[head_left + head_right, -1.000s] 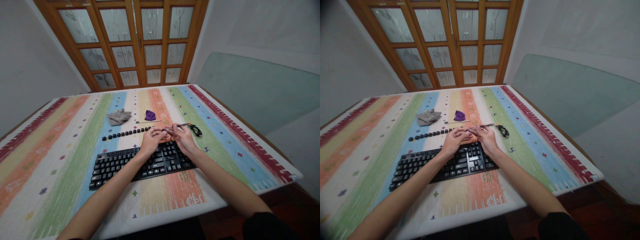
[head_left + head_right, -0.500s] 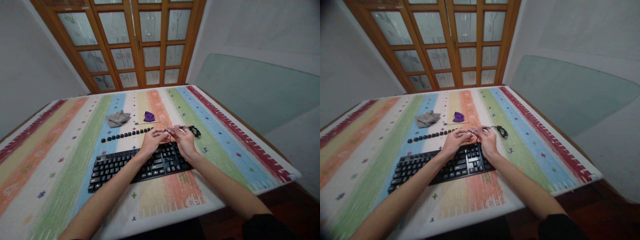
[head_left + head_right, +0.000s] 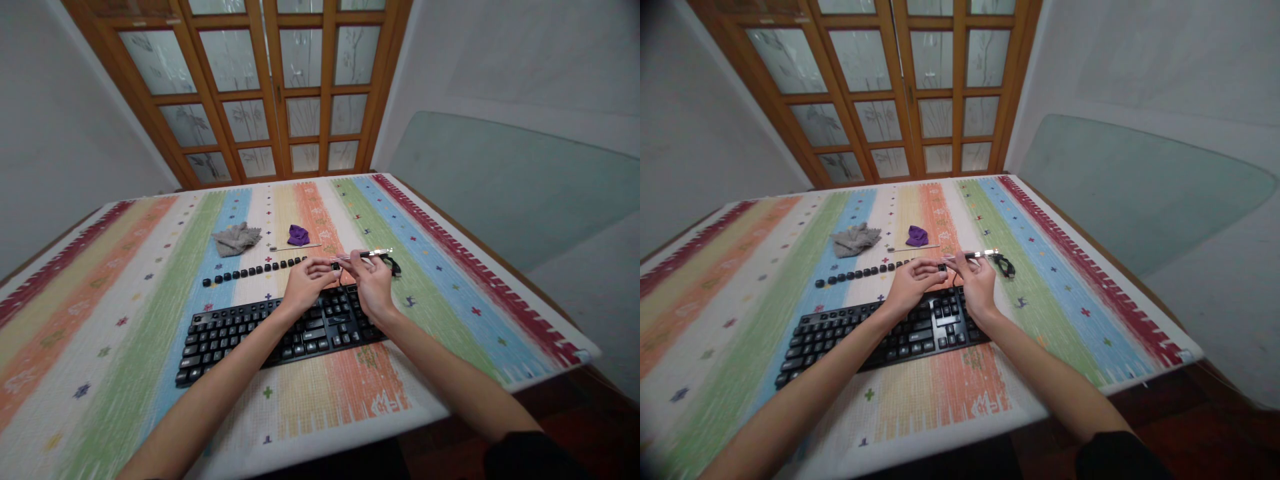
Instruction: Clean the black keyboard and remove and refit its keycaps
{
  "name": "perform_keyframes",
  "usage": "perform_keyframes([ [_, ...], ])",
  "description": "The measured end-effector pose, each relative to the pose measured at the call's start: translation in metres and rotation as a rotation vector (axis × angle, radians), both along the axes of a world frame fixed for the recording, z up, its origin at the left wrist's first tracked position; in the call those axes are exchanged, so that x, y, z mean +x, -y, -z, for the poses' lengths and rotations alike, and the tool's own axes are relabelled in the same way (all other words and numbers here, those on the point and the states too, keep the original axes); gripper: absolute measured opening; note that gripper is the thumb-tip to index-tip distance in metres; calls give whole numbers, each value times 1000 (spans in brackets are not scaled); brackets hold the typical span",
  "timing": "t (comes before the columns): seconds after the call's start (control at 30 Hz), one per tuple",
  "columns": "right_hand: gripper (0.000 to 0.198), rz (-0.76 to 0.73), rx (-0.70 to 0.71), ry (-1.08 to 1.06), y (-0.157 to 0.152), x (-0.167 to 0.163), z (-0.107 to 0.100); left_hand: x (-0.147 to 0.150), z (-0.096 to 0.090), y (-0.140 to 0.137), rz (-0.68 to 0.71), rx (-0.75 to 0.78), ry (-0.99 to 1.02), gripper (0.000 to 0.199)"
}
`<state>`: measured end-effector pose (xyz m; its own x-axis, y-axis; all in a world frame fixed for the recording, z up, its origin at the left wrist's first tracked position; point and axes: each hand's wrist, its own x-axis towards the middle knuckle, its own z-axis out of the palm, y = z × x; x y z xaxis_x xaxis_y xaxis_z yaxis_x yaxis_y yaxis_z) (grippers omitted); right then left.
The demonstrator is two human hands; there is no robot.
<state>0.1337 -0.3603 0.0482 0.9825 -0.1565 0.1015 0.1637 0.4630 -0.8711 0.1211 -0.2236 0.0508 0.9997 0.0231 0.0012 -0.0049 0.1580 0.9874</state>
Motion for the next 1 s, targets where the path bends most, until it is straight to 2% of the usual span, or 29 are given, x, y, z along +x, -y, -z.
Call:
perform_keyframes([
  [0.3,49,29,-5,42,-2,1,3,0,-5,3,43,-326,-180,44],
  [0.53,45,55,-75,99,0,4,5,3,-3,4,43,-340,-263,36],
  [0.67,42,103,-74,145,9,11,1,6,0,-3,46,-241,-258,31],
  [0.83,41,163,-95,190,28,25,-5,23,-1,-28,9,69,-37,23],
  [0.9,44,153,-133,196,40,33,-4,34,-3,-40,-26,202,65,21],
  [1.0,51,107,-254,128,61,49,2,47,-6,-54,-60,311,146,21],
])
